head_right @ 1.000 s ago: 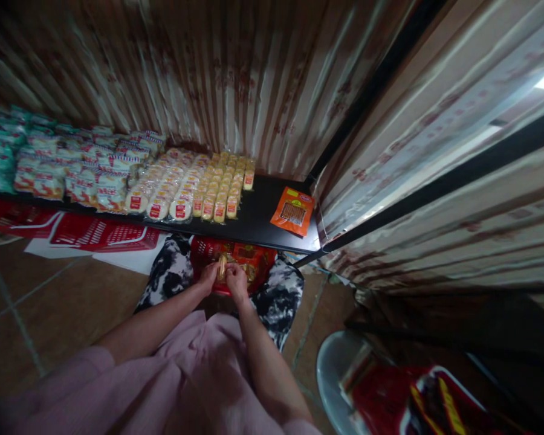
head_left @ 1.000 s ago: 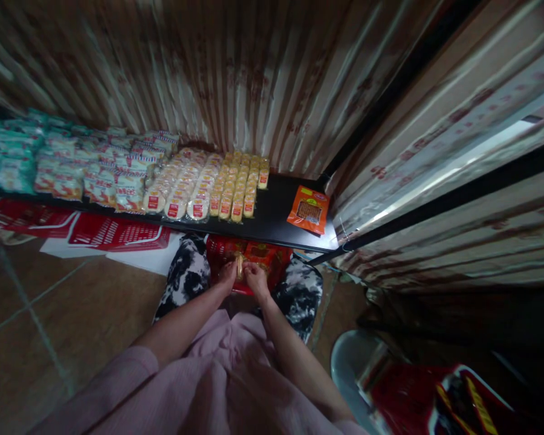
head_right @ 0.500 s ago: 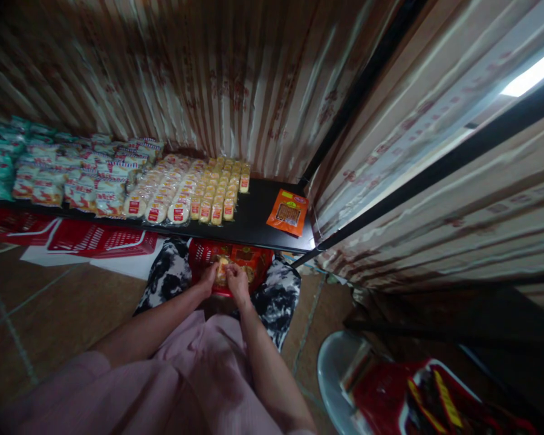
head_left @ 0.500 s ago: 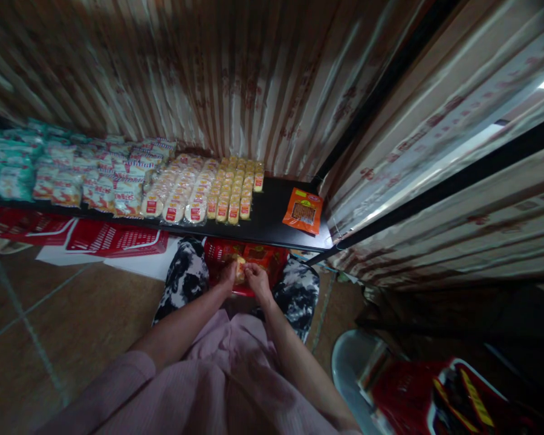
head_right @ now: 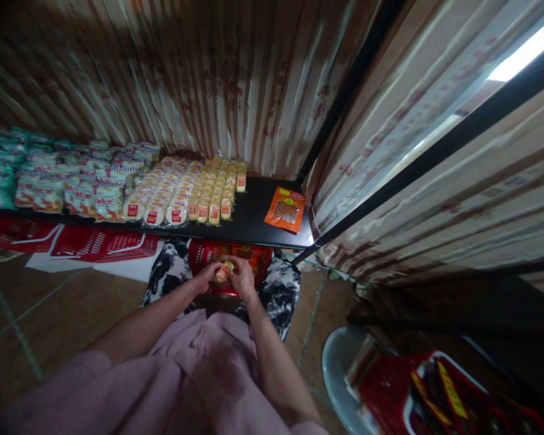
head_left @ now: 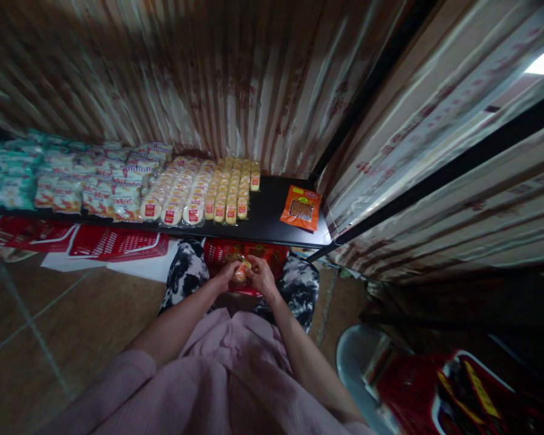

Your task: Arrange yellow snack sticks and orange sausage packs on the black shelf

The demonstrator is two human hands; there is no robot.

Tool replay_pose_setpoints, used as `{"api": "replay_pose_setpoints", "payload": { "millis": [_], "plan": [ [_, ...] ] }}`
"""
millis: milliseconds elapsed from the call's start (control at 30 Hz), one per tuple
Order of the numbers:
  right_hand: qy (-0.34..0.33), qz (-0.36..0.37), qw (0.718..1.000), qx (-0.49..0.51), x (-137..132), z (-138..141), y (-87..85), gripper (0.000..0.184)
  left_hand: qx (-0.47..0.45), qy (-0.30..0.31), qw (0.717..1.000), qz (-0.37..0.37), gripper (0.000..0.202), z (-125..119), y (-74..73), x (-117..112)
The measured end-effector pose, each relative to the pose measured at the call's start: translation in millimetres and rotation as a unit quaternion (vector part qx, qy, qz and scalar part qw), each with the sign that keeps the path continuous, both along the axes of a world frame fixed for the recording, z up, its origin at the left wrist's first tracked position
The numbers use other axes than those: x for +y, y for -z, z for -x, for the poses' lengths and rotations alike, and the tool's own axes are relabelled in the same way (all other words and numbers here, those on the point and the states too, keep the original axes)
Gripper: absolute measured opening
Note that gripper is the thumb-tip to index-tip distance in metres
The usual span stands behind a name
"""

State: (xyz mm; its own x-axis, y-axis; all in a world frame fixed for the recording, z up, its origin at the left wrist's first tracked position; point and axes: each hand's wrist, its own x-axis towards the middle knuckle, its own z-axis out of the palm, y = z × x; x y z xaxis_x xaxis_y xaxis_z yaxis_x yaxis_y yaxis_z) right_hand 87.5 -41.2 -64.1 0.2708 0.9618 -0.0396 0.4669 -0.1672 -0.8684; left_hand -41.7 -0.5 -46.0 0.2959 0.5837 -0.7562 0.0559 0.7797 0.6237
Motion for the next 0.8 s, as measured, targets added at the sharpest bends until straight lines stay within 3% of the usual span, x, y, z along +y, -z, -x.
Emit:
{"api": "replay_pose_setpoints", "payload": {
  "millis": [133,333,500,800],
  "plan": [
    [-0.07,-0.041,0.995,0.05,0,-8,-5.6,0.04,-0.017,0.039,0.999,0.032,0.018,4,-5.1,8],
    [-0.064,0.062,0.968,0.234,-8,-6,-10.3,0.042,-0.022,0.091,0.994,0.064,0.017,7,-10.9,20],
    [0.002,0.08,0.967,0.242,-13,-7,-2.6,0.034,-0.049,0.132,0.986,0.088,0.022,8,-13.4,26],
    [0.11,0.079,0.936,0.325,-15,-4,-0.3,0.042,-0.055,0.076,0.992,0.089,0.029,10,-10.6,40]
  ]
}}
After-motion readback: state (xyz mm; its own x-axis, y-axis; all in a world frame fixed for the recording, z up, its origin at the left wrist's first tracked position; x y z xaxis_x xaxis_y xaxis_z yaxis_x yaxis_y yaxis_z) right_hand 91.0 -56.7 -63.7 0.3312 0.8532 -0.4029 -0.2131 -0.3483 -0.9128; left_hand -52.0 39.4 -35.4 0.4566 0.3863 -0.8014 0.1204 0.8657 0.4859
